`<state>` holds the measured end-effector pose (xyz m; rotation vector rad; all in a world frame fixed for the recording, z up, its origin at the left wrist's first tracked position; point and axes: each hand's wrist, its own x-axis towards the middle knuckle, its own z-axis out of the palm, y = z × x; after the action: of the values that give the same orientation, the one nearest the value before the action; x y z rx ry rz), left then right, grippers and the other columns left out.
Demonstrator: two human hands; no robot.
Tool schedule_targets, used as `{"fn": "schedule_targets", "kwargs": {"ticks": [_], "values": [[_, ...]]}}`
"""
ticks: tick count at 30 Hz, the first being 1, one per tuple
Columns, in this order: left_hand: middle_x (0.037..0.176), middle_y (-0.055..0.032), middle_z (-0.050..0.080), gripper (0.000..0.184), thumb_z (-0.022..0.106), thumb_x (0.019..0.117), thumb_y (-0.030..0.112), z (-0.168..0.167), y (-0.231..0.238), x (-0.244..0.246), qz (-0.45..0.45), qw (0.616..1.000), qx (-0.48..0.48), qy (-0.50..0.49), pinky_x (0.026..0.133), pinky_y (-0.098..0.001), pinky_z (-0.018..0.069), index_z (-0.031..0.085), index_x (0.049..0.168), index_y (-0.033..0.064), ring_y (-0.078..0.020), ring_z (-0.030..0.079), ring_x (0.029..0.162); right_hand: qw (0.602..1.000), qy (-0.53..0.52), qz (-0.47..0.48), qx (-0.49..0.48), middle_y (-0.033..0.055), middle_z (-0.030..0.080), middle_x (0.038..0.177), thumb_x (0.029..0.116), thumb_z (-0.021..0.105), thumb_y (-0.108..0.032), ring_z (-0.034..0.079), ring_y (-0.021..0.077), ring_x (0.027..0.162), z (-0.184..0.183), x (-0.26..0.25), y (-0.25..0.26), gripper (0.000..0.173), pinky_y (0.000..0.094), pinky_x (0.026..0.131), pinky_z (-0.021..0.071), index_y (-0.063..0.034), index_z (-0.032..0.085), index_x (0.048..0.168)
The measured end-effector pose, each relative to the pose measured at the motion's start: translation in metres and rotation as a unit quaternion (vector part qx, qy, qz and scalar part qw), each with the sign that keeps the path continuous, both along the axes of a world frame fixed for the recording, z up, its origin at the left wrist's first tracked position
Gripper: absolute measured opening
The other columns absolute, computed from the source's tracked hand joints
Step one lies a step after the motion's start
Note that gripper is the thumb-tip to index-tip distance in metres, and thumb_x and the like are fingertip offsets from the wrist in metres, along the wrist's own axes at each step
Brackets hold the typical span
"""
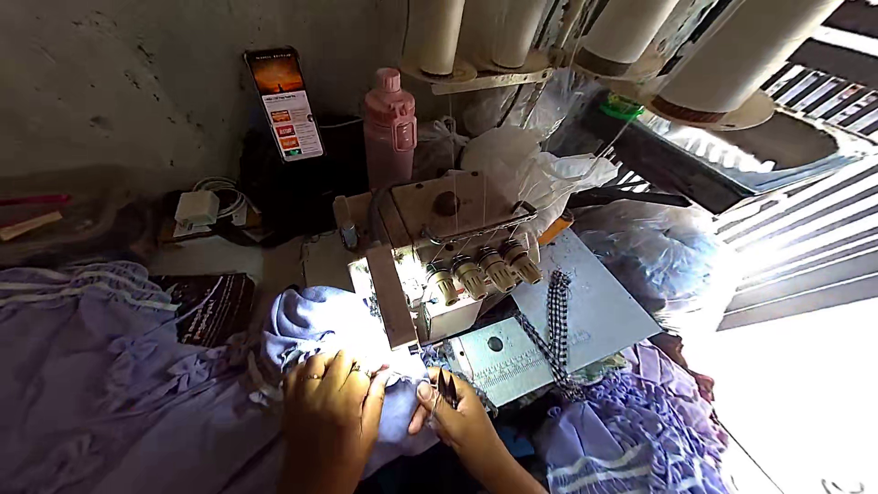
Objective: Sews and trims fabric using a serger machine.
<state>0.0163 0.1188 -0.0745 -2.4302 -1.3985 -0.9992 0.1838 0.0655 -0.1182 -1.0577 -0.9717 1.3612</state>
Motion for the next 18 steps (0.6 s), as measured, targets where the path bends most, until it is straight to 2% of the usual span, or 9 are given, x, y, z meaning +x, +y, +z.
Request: {"fn": "schedule_targets", "kwargs": {"ticks": [2, 4, 5, 6, 7, 8, 9, 14, 18], "values": [[0.088, -0.0083, 0.071, 0.037, 0.052, 0.0985, 0.035, -0.001, -0.001, -0.001, 0.001, 1.0, -0.01, -0.011, 0.084, -0.0443, 0.0433, 0.072, 0.077, 0.0116, -0.0293, 0.063, 0.09, 0.998, 0.025, 0.046, -0.031, -0.0112, 0.069, 0.069, 0.1039, 0.055, -0.019, 0.047, -0.011, 0.048, 0.008, 0.004, 0.006, 0.014, 0.0095, 0.045, 0.0341, -0.0139, 0.062, 0.093], [0.089, -0.0078, 0.071, 0.034, 0.052, 0.0976, 0.032, -0.002, 0.0, -0.003, -0.004, 0.999, -0.024, -0.024, 0.084, -0.0422, 0.0431, 0.073, 0.081, 0.0113, -0.0279, 0.062, 0.091, 0.999, 0.021, 0.036, 0.004, -0.0113, 0.066, 0.068, 0.0958, 0.063, -0.009, 0.053, -0.0082, 0.051, 0.016, -0.001, 0.006, 0.005, 0.0109, 0.049, 0.0435, -0.0101, 0.065, 0.091], [0.089, -0.0076, 0.071, 0.033, 0.052, 0.0977, 0.031, -0.002, 0.0, -0.004, -0.008, 0.999, -0.03, -0.028, 0.084, -0.0406, 0.0437, 0.073, 0.083, 0.0112, -0.0269, 0.062, 0.092, 0.999, 0.003, 0.013, 0.045, -0.0093, 0.067, 0.072, 0.0923, 0.067, -0.006, 0.059, -0.0058, 0.057, 0.019, -0.006, 0.003, 0.007, 0.013, 0.054, 0.0508, -0.0069, 0.064, 0.099], [0.089, -0.0074, 0.071, 0.032, 0.052, 0.0977, 0.031, -0.001, 0.0, -0.006, -0.012, 0.999, -0.036, -0.029, 0.085, -0.039, 0.0439, 0.073, 0.084, 0.0112, -0.026, 0.062, 0.092, 0.995, -0.02, -0.007, 0.102, -0.0027, 0.07, 0.082, 0.0907, 0.068, -0.003, 0.066, -0.0014, 0.065, 0.019, -0.01, 0.0, 0.03, 0.017, 0.062, 0.0574, 0.0018, 0.059, 0.119], [0.089, -0.0071, 0.07, 0.032, 0.052, 0.0981, 0.031, -0.001, 0.001, -0.007, -0.017, 0.999, -0.041, -0.03, 0.086, -0.0377, 0.0432, 0.072, 0.084, 0.0111, -0.0254, 0.061, 0.093, 0.986, -0.053, -0.015, 0.16, 0.005, 0.073, 0.093, 0.0906, 0.068, -0.002, 0.07, 0.0024, 0.075, 0.015, -0.011, -0.001, 0.062, 0.0207, 0.071, 0.0603, 0.0121, 0.04, 0.144], [0.089, -0.0067, 0.069, 0.032, 0.052, 0.0987, 0.031, 0.0, 0.001, -0.008, -0.021, 0.998, -0.042, -0.028, 0.086, -0.0368, 0.0426, 0.071, 0.083, 0.0114, -0.0249, 0.06, 0.093, 0.975, -0.093, -0.04, 0.196, 0.0068, 0.074, 0.091, 0.0901, 0.069, -0.003, 0.07, 0.0039, 0.075, 0.007, -0.013, -0.002, 0.075, 0.022, 0.071, 0.0604, 0.0147, 0.028, 0.151], [0.089, -0.0065, 0.069, 0.032, 0.051, 0.0986, 0.031, 0.0, 0.002, -0.007, -0.021, 0.999, -0.04, -0.025, 0.086, -0.0369, 0.0427, 0.071, 0.083, 0.0116, -0.0249, 0.06, 0.093, 0.966, -0.125, -0.069, 0.217, 0.0065, 0.074, 0.089, 0.0906, 0.071, -0.006, 0.07, 0.0038, 0.075, -0.002, -0.013, -0.002, 0.076, 0.0212, 0.07, 0.0597, 0.0131, 0.029, 0.151], [0.088, -0.007, 0.069, 0.033, 0.052, 0.0985, 0.033, 0.001, 0.002, -0.006, -0.014, 0.999, -0.039, -0.012, 0.083, -0.039, 0.0428, 0.071, 0.084, 0.0112, -0.0265, 0.06, 0.092, 0.913, -0.268, -0.173, 0.255, 0.0019, 0.063, 0.107, 0.0915, 0.077, -0.035, 0.061, -0.0028, 0.086, -0.025, -0.003, 0.002, 0.034, 0.0088, 0.07, 0.0513, -0.0116, 0.066, 0.114], [0.086, -0.0054, 0.068, 0.033, 0.052, 0.0974, 0.033, 0.005, 0.004, -0.004, -0.012, 0.999, -0.046, -0.003, 0.081, -0.04, 0.0415, 0.072, 0.081, 0.0125, -0.0256, 0.059, 0.088, 0.884, -0.362, -0.192, 0.224, 0.0009, 0.058, 0.095, 0.0875, 0.076, -0.045, 0.055, -0.001, 0.077, -0.015, 0.0, 0.01, 0.034, 0.0106, 0.062, 0.0455, -0.0146, 0.076, 0.101]]}}
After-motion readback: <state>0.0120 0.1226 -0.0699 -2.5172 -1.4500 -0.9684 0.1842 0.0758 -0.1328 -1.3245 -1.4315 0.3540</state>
